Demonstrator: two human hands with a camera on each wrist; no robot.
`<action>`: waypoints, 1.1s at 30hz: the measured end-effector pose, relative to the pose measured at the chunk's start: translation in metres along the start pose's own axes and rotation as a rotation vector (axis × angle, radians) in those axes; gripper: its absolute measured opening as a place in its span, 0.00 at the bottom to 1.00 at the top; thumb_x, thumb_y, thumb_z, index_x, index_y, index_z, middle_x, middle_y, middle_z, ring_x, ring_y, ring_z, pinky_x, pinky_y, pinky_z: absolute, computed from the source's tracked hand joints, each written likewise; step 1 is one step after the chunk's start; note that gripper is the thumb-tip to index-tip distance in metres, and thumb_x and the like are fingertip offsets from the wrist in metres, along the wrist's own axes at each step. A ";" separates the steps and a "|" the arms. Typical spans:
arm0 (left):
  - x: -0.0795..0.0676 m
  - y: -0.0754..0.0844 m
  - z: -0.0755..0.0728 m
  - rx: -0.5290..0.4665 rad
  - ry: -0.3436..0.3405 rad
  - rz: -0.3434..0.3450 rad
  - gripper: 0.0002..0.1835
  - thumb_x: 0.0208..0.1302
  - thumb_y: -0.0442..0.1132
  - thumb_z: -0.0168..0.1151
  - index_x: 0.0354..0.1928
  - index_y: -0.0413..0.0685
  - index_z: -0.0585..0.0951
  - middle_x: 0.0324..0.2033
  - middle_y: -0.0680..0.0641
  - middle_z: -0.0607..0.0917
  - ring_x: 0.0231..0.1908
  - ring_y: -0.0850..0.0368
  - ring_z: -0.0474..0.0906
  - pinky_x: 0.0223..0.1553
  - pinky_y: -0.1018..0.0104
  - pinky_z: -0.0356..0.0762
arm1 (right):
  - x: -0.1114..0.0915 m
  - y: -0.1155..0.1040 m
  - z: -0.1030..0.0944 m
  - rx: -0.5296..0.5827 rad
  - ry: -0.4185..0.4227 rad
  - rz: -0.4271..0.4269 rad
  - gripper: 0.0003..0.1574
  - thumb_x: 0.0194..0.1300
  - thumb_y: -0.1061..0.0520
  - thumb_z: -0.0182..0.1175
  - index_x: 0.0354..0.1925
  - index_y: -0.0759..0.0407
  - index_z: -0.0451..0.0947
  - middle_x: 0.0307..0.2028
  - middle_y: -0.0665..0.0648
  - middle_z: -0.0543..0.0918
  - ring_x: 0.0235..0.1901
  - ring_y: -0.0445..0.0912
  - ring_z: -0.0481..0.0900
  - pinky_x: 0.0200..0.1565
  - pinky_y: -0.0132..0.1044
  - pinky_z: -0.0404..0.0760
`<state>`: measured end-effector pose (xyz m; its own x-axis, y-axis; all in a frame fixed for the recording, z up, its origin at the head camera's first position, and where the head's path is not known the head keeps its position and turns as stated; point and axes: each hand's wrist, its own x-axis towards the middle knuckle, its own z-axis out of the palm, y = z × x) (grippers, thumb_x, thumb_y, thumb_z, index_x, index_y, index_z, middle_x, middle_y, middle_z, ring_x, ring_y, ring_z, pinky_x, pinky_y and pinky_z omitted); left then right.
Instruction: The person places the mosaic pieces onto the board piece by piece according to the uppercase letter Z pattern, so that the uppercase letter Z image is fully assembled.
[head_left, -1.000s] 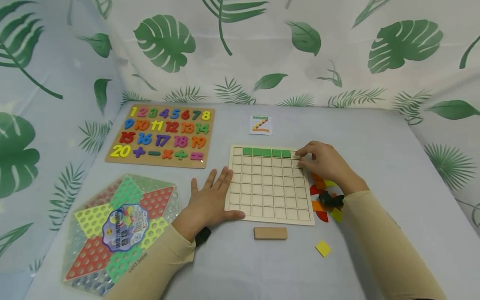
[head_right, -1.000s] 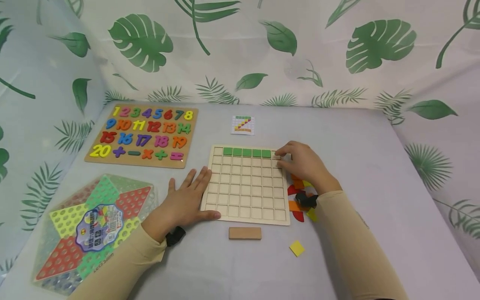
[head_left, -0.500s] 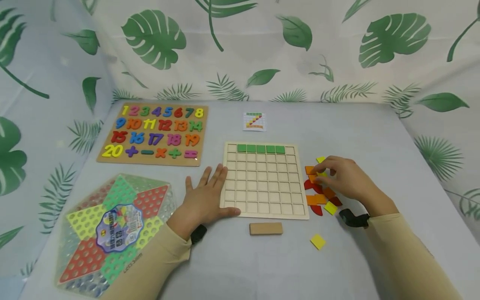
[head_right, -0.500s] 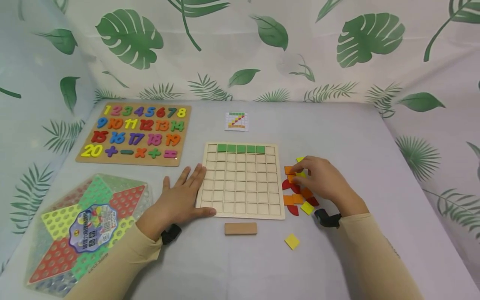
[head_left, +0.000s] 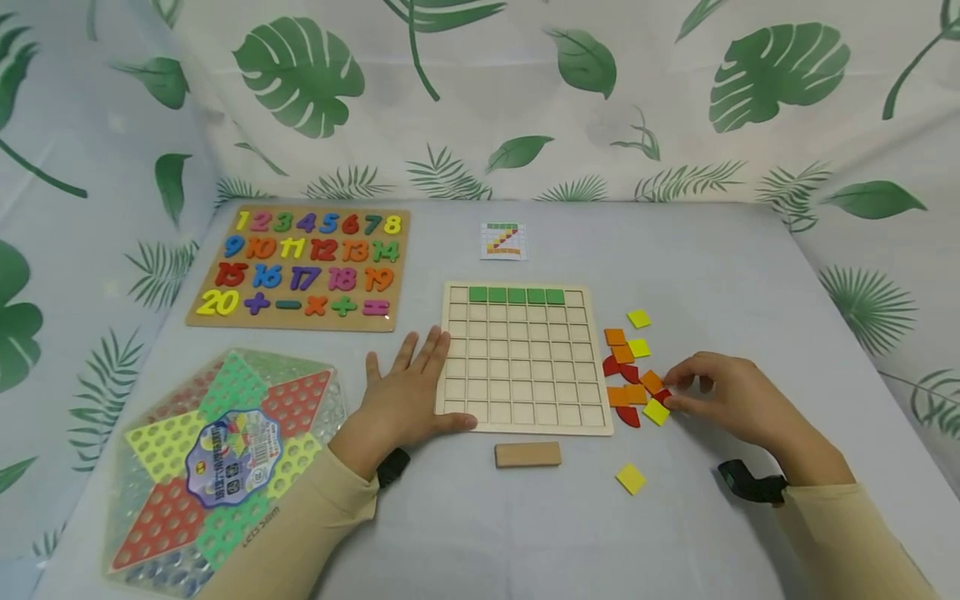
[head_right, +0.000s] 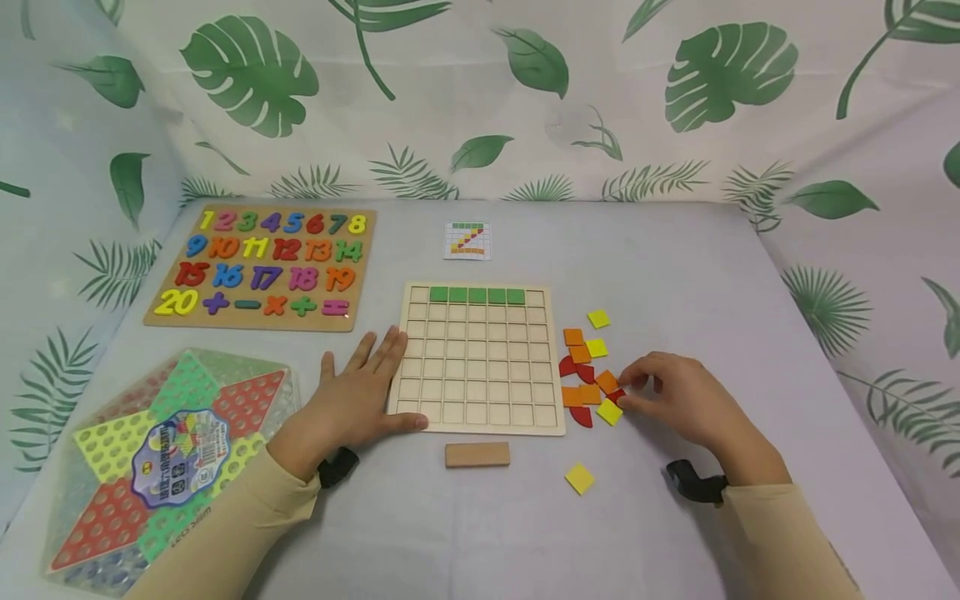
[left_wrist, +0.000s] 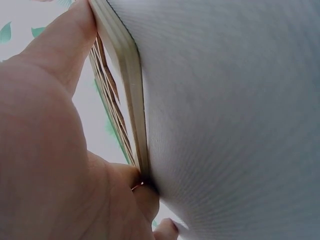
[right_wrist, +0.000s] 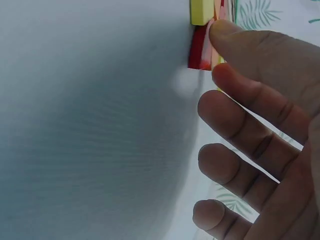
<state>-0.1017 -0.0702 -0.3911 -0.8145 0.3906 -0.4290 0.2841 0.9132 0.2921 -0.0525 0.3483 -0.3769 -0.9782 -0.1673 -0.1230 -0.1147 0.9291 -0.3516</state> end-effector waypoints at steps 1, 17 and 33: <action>0.000 0.000 0.000 0.001 0.001 -0.001 0.67 0.59 0.78 0.61 0.85 0.54 0.35 0.84 0.53 0.33 0.85 0.45 0.28 0.76 0.22 0.33 | 0.000 0.001 0.001 -0.001 0.000 -0.002 0.16 0.56 0.56 0.79 0.43 0.54 0.89 0.36 0.50 0.85 0.39 0.47 0.74 0.37 0.30 0.77; 0.001 -0.001 0.001 0.002 0.013 0.000 0.67 0.59 0.77 0.61 0.85 0.55 0.35 0.84 0.53 0.33 0.85 0.45 0.28 0.76 0.22 0.32 | 0.000 0.001 0.001 -0.097 0.015 0.006 0.19 0.57 0.52 0.79 0.47 0.57 0.89 0.38 0.52 0.89 0.41 0.50 0.80 0.45 0.50 0.84; 0.002 -0.001 0.003 -0.011 0.023 -0.005 0.67 0.58 0.77 0.63 0.85 0.54 0.36 0.85 0.53 0.34 0.85 0.45 0.29 0.76 0.22 0.33 | 0.007 -0.003 0.005 -0.126 0.097 -0.044 0.16 0.56 0.59 0.77 0.45 0.56 0.89 0.38 0.53 0.86 0.40 0.50 0.77 0.41 0.47 0.83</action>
<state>-0.1019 -0.0698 -0.3945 -0.8277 0.3827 -0.4105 0.2741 0.9139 0.2995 -0.0584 0.3430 -0.3817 -0.9831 -0.1822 -0.0181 -0.1729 0.9565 -0.2351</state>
